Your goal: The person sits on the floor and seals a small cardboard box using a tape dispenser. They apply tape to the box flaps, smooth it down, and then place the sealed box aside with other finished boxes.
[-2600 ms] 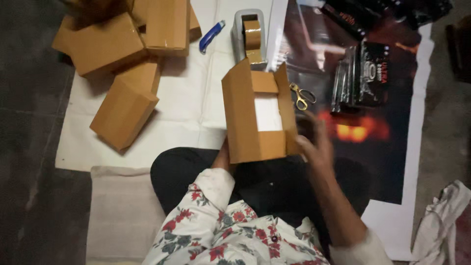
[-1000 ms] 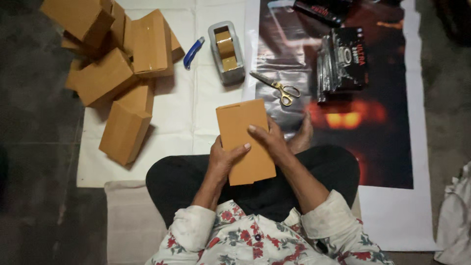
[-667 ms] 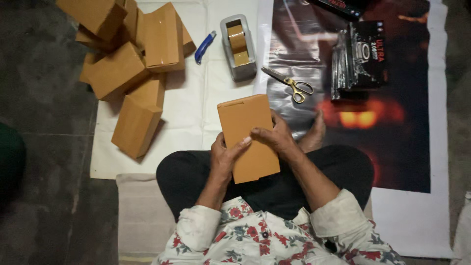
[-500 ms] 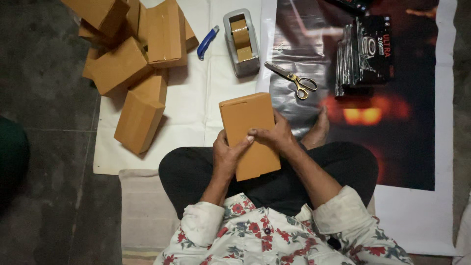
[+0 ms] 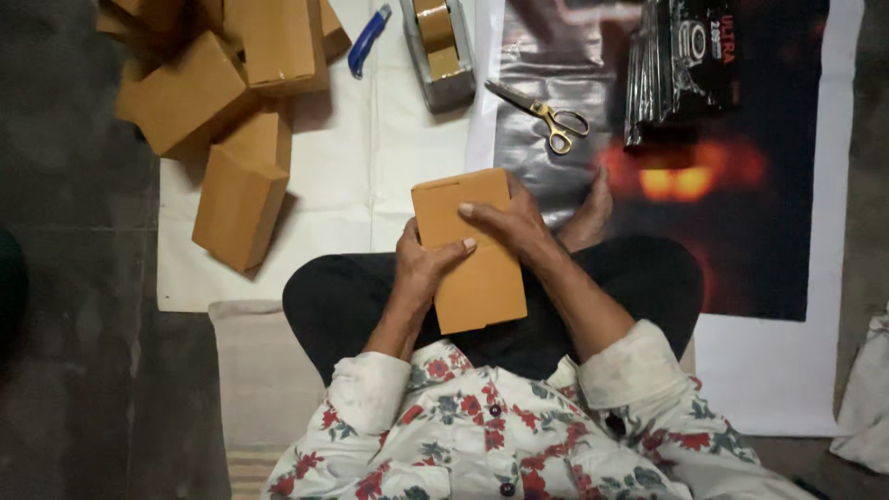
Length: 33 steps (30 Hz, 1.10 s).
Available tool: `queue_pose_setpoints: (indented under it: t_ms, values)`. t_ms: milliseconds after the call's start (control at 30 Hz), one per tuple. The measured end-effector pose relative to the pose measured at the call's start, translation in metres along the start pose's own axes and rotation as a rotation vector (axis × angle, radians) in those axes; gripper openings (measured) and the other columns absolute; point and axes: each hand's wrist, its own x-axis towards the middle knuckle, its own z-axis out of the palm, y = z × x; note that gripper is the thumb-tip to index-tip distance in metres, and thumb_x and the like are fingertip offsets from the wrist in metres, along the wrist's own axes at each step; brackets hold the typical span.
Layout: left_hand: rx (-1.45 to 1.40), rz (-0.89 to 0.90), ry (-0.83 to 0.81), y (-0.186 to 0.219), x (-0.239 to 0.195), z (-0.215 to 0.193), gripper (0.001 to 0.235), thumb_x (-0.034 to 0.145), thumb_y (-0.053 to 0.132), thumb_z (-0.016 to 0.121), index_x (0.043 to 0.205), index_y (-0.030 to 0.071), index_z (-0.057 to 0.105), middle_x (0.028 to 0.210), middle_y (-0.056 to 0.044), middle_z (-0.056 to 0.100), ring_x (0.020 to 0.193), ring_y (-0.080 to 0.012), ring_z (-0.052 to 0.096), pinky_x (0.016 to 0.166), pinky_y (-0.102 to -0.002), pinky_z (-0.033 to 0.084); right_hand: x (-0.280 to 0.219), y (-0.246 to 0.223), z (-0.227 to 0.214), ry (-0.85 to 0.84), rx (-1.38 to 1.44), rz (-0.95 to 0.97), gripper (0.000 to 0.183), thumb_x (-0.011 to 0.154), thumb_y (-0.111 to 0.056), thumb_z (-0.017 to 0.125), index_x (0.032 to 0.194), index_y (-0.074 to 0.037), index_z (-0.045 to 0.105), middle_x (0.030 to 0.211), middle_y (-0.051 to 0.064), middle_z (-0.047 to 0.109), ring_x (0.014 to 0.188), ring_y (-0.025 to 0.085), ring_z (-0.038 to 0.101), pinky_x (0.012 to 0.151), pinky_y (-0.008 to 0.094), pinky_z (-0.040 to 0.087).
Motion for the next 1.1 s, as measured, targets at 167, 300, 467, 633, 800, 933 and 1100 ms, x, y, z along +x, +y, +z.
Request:
queue_pose_setpoints:
  t_ms: [167,300,467,633,800,933,1100]
  values:
    - [-0.058,-0.072,-0.014,0.003,-0.002,0.005,0.065,0.071,0.009,0.086,0.125,-0.008,0.053,0.106,-0.018,0.071,0.089,-0.0258,0.074,0.077,-0.036,0.064,0.007,0.013,-0.007,0.055,-0.089,-0.013,0.047,0.084,-0.03,0.08,0.114,0.003,0.066,0.103,0.013,0.073,0.091,0.019,0.071,0.08,0.033,0.059]
    - [-0.065,-0.082,-0.01,0.01,0.008,0.002,0.067,0.069,0.011,0.086,0.125,-0.004,0.052,0.106,-0.016,0.071,0.089,-0.0245,0.074,0.077,-0.035,0.063,0.011,0.02,-0.006,0.085,-0.163,0.004,0.052,0.08,-0.031,0.081,0.116,0.002,0.064,0.103,0.013,0.073,0.09,0.019,0.071,0.079,0.033,0.06]
    - [0.037,-0.021,0.013,0.005,0.025,-0.003,0.064,0.068,0.01,0.086,0.122,-0.006,0.055,0.106,-0.017,0.072,0.089,-0.0253,0.074,0.078,-0.035,0.063,0.007,0.025,-0.003,0.083,-0.094,-0.014,0.056,0.084,-0.033,0.077,0.124,0.002,0.058,0.11,0.013,0.069,0.099,0.019,0.068,0.084,0.034,0.058]
    - [-0.024,-0.049,-0.011,-0.015,0.041,-0.01,0.064,0.069,0.009,0.083,0.125,-0.003,0.056,0.108,-0.013,0.071,0.091,-0.0217,0.073,0.08,-0.033,0.061,0.018,0.029,-0.003,0.073,-0.241,0.059,0.06,0.079,-0.033,0.077,0.123,0.003,0.058,0.11,0.015,0.071,0.098,0.022,0.071,0.083,0.036,0.059]
    - [-0.129,-0.124,-0.105,-0.033,0.051,-0.019,0.057,0.073,0.01,0.082,0.124,-0.004,0.06,0.107,-0.013,0.072,0.091,-0.0221,0.073,0.08,-0.034,0.061,0.025,0.04,-0.001,0.086,-0.297,0.098,0.057,0.075,-0.033,0.079,0.117,0.003,0.065,0.104,0.014,0.075,0.092,0.023,0.073,0.08,0.036,0.06]
    - [-0.183,-0.084,-0.16,-0.04,0.056,-0.024,0.054,0.079,0.009,0.081,0.125,-0.007,0.059,0.108,-0.015,0.07,0.092,-0.0239,0.071,0.081,-0.035,0.06,0.027,0.049,-0.004,0.011,-0.18,0.076,0.054,0.076,-0.031,0.076,0.118,0.003,0.066,0.104,0.014,0.074,0.091,0.022,0.073,0.079,0.036,0.061]
    - [-0.209,-0.049,-0.119,-0.037,0.051,-0.023,0.055,0.076,0.008,0.08,0.125,-0.005,0.058,0.11,-0.014,0.07,0.095,-0.0232,0.072,0.083,-0.035,0.061,0.021,0.049,-0.006,-0.022,-0.055,0.07,0.058,0.076,-0.029,0.081,0.123,0.003,0.066,0.109,0.013,0.074,0.095,0.021,0.072,0.084,0.034,0.059]
